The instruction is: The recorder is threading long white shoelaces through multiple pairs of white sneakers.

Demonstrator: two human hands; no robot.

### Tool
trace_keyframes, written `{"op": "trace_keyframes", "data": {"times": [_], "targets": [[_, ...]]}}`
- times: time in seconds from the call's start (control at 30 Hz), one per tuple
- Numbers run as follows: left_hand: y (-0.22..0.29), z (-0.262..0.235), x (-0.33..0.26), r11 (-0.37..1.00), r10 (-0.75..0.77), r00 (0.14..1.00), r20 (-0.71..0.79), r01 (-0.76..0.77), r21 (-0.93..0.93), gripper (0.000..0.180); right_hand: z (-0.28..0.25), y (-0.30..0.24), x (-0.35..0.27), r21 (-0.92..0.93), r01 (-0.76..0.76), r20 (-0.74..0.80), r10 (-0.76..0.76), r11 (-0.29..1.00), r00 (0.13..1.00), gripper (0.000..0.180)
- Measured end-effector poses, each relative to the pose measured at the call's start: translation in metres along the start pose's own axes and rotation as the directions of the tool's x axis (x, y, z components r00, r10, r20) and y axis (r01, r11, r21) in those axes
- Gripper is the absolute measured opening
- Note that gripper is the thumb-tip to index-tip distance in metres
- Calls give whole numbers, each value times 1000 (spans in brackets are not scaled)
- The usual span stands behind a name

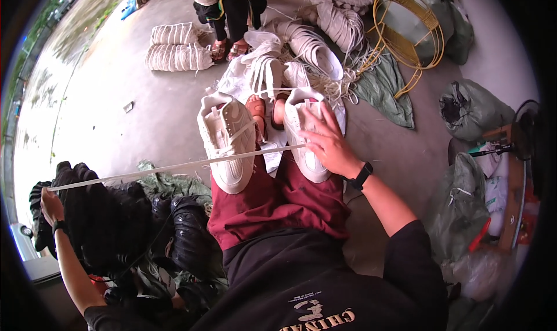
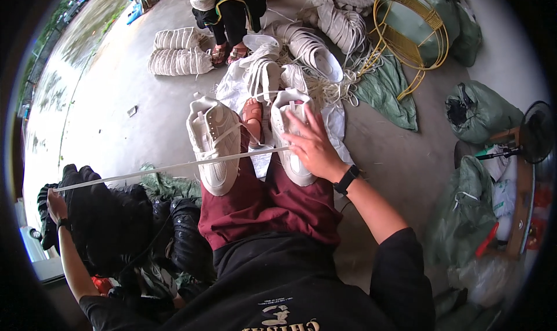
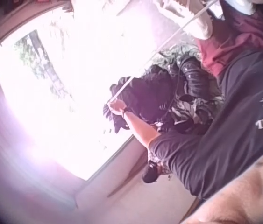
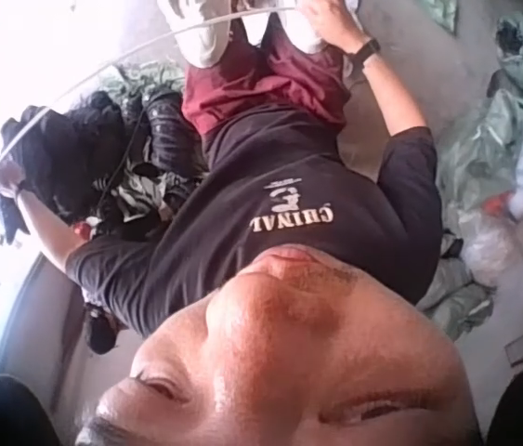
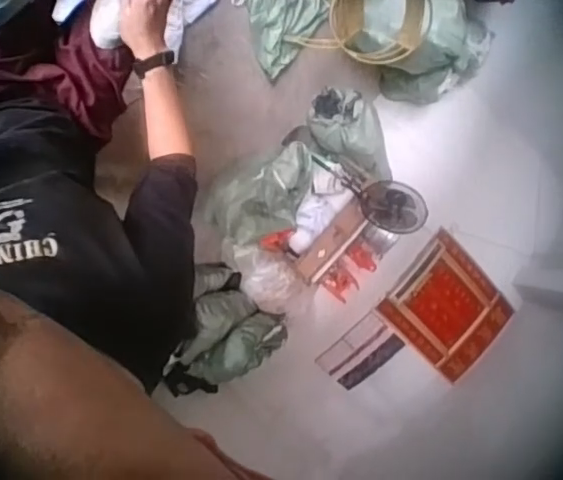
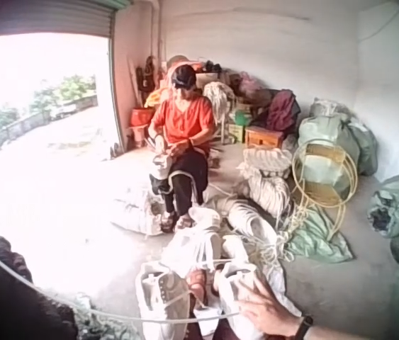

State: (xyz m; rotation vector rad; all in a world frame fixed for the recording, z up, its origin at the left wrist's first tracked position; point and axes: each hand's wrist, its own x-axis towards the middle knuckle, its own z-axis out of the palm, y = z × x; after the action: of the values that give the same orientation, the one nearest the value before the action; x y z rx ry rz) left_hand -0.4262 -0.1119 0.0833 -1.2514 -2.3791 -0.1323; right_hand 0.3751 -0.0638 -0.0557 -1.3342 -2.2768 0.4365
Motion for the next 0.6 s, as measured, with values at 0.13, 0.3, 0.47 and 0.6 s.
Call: {"op": "trace_keyframes", "data": {"times": [0.13,0.3,0.47,0.6], "targets": [[8,8,2,983,-45,991,-123,22,-185,34,-10,9,-3,28,84,75,-86,996,994,12],[129,1,-42,805,93,996,19,-63,-589,27,-52,-19,-14,162,146,122,-166,976,978,23],[310,-70,-176,252,410,883,229,131,-959,23,-112,-83,-26,603,235,161,-405,762,900,20],[434,-110,-294,280,725,594,349,209,-937,24,-137,-119,-41,698,298,122,-518,651,847,17]]}}
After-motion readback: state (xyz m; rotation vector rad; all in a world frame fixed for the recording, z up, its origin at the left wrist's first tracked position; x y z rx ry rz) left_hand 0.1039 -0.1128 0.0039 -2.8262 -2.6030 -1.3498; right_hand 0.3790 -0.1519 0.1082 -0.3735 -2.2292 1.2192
